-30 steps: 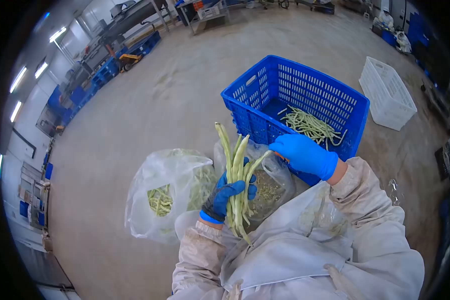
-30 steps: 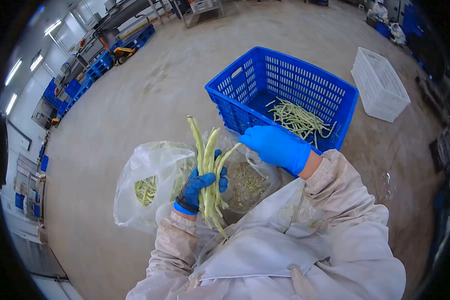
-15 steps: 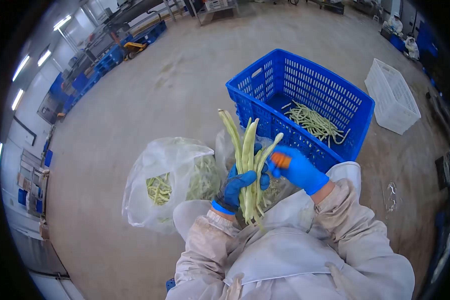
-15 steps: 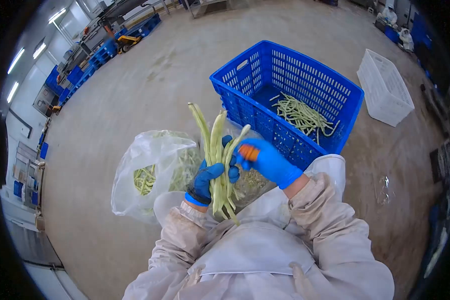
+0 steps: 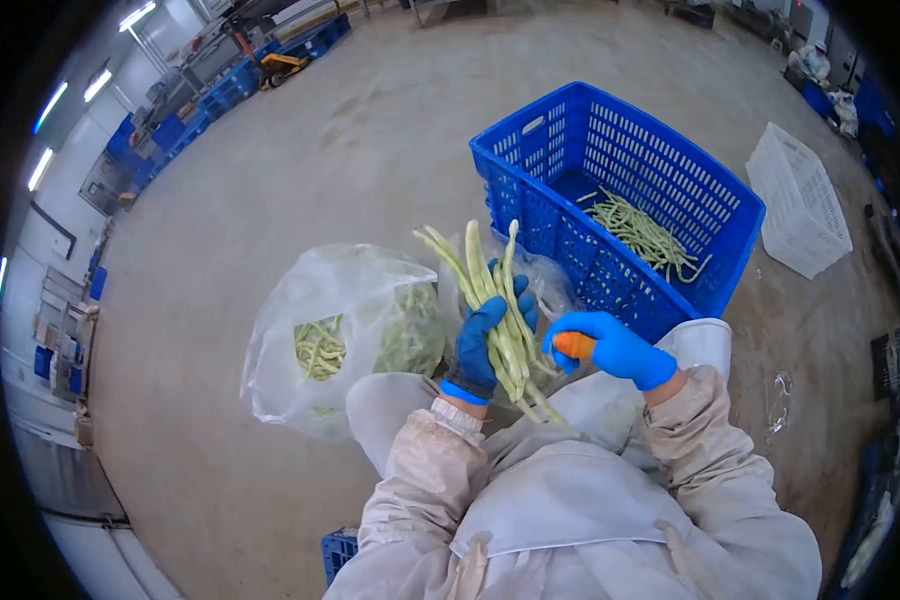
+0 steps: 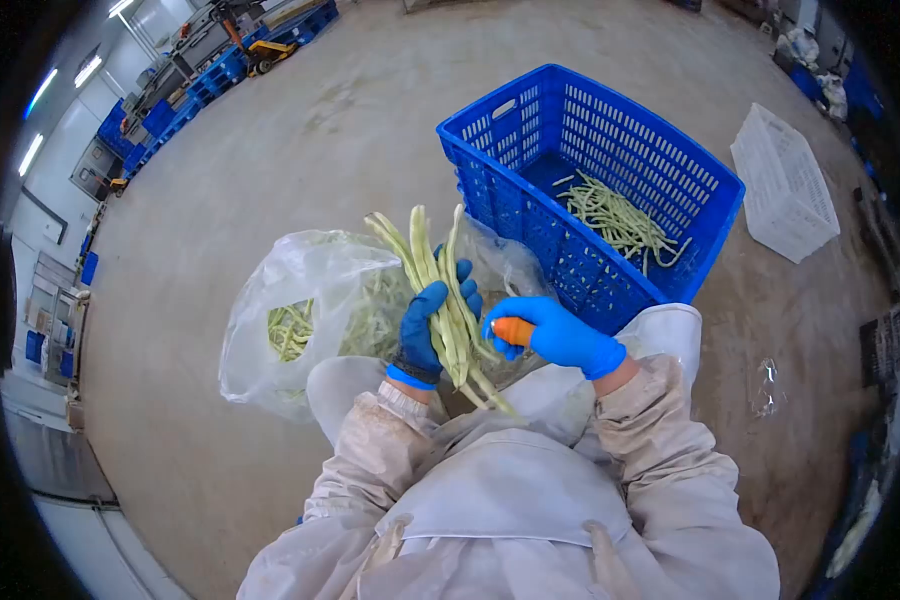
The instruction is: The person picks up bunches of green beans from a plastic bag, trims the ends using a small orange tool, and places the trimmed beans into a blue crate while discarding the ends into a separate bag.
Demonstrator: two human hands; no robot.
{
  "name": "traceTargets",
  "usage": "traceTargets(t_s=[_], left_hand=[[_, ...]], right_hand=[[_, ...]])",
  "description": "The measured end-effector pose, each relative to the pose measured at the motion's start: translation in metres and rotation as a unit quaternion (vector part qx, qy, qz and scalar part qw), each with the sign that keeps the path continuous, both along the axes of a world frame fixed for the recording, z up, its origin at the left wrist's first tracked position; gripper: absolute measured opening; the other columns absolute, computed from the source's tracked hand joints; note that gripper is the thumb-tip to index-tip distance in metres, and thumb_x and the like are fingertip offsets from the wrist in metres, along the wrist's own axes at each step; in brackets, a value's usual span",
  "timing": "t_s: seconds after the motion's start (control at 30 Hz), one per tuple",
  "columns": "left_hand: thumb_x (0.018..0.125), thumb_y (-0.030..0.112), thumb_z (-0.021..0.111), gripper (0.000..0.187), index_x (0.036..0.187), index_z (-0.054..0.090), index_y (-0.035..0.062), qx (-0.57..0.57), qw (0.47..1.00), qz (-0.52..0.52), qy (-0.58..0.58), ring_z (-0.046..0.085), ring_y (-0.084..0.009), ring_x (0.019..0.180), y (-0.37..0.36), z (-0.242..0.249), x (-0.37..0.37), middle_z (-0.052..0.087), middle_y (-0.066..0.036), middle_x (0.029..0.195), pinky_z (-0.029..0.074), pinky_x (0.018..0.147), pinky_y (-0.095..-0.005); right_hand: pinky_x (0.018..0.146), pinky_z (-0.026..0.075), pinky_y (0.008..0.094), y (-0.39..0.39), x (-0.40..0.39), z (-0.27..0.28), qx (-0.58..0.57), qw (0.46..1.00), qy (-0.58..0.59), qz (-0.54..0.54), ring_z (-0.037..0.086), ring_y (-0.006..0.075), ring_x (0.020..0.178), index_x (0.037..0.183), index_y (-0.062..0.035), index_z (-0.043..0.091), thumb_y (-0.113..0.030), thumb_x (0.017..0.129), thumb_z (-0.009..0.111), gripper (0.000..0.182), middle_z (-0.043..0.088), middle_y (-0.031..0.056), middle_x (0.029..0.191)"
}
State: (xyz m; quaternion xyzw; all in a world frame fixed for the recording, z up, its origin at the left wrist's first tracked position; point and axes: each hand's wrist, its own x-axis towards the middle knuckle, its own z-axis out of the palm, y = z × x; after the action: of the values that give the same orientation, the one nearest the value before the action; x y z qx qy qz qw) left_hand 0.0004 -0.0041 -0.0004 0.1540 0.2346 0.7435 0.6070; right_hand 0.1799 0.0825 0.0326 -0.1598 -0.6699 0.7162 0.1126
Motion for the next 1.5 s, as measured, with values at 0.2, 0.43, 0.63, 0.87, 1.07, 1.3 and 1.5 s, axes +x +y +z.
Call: traceTargets(t_s=[0.2, 0.43, 0.63, 0.87, 1.07, 1.3, 1.5], left_hand=[[0.088, 0.013, 0.053, 0.053, 0.137, 0.034, 0.0103, 0.051, 0.989, 0.050, -0.133, 0.055, -0.0220, 0.107, 0.002, -0.023, -0.025, 0.053, -0.011, 0.120, 0.045, 0.095, -0.0388], [0.088, 0.013, 0.053, 0.054, 0.137, 0.033, 0.0096, 0.018, 0.989, 0.144, -0.034, 0.055, -0.0225, 0.107, -0.002, -0.011, -0.026, 0.052, -0.011, 0.121, 0.044, 0.096, -0.0393], [0.088, 0.012, 0.053, 0.047, 0.133, 0.038, 0.0099, -0.001, 0.986, 0.169, 0.001, 0.054, -0.0221, 0.108, 0.000, -0.013, -0.026, 0.053, -0.010, 0.118, 0.045, 0.096, -0.0381], [0.086, 0.010, 0.057, 0.055, 0.136, 0.033, 0.0103, 0.001, 0.977, 0.212, 0.015, 0.057, -0.0232, 0.100, 0.002, -0.011, -0.020, 0.053, -0.012, 0.117, 0.048, 0.090, -0.0384], [0.088, 0.013, 0.054, 0.045, 0.130, 0.042, 0.0064, 0.040, 0.984, 0.057, -0.164, 0.057, -0.0228, 0.100, -0.001, -0.023, -0.021, 0.056, -0.011, 0.112, 0.049, 0.087, -0.0374], [0.087, 0.014, 0.054, 0.049, 0.132, 0.039, 0.0076, -0.043, 0.995, -0.051, -0.074, 0.057, -0.0221, 0.094, -0.013, -0.001, -0.003, 0.055, -0.010, 0.108, 0.049, 0.086, -0.0366], [0.085, 0.011, 0.057, 0.063, 0.141, 0.027, 0.0105, 0.022, 0.999, 0.008, 0.026, 0.057, -0.0229, 0.097, -0.014, 0.005, 0.001, 0.054, -0.011, 0.109, 0.048, 0.089, -0.0392]], right_hand=[[0.074, 0.048, 0.0314, 0.016, 0.011, -0.035, 0.282, 0.951, -0.040, -0.123, 0.060, 0.0189, 0.082, 0.109, -0.0012, 0.061, -0.008, 0.086, 0.056, 0.025, 0.064, 0.0101, 0.091], [0.077, 0.049, 0.0353, -0.005, -0.006, -0.002, 0.242, 0.967, -0.044, -0.068, 0.062, 0.0287, 0.088, 0.112, -0.0033, 0.059, -0.006, 0.083, 0.056, 0.029, 0.064, 0.0159, 0.099], [0.072, 0.048, 0.0408, -0.018, -0.021, -0.020, 0.419, 0.902, -0.031, -0.097, 0.059, 0.0352, 0.085, 0.109, -0.0031, 0.057, -0.009, 0.083, 0.056, 0.027, 0.061, 0.0163, 0.094], [0.068, 0.048, 0.0390, -0.014, -0.029, -0.033, 0.548, 0.814, -0.067, -0.181, 0.060, 0.0338, 0.080, 0.101, -0.0026, 0.060, -0.007, 0.081, 0.057, 0.020, 0.061, 0.0171, 0.090], [0.064, 0.049, 0.0354, -0.022, -0.027, -0.011, -0.055, 0.985, 0.041, -0.156, 0.062, 0.0317, 0.073, 0.095, -0.0019, 0.063, -0.007, 0.081, 0.057, 0.015, 0.063, 0.0185, 0.084], [0.069, 0.048, 0.0370, 0.014, -0.018, -0.020, 0.476, 0.859, -0.002, -0.190, 0.061, 0.0321, 0.082, 0.098, -0.0042, 0.061, 0.000, 0.076, 0.053, 0.024, 0.062, 0.0164, 0.089], [0.066, 0.047, 0.0342, 0.002, -0.020, -0.013, 0.376, 0.867, 0.074, -0.319, 0.059, 0.0301, 0.076, 0.099, -0.0038, 0.059, -0.002, 0.083, 0.054, 0.017, 0.059, 0.0143, 0.086]])
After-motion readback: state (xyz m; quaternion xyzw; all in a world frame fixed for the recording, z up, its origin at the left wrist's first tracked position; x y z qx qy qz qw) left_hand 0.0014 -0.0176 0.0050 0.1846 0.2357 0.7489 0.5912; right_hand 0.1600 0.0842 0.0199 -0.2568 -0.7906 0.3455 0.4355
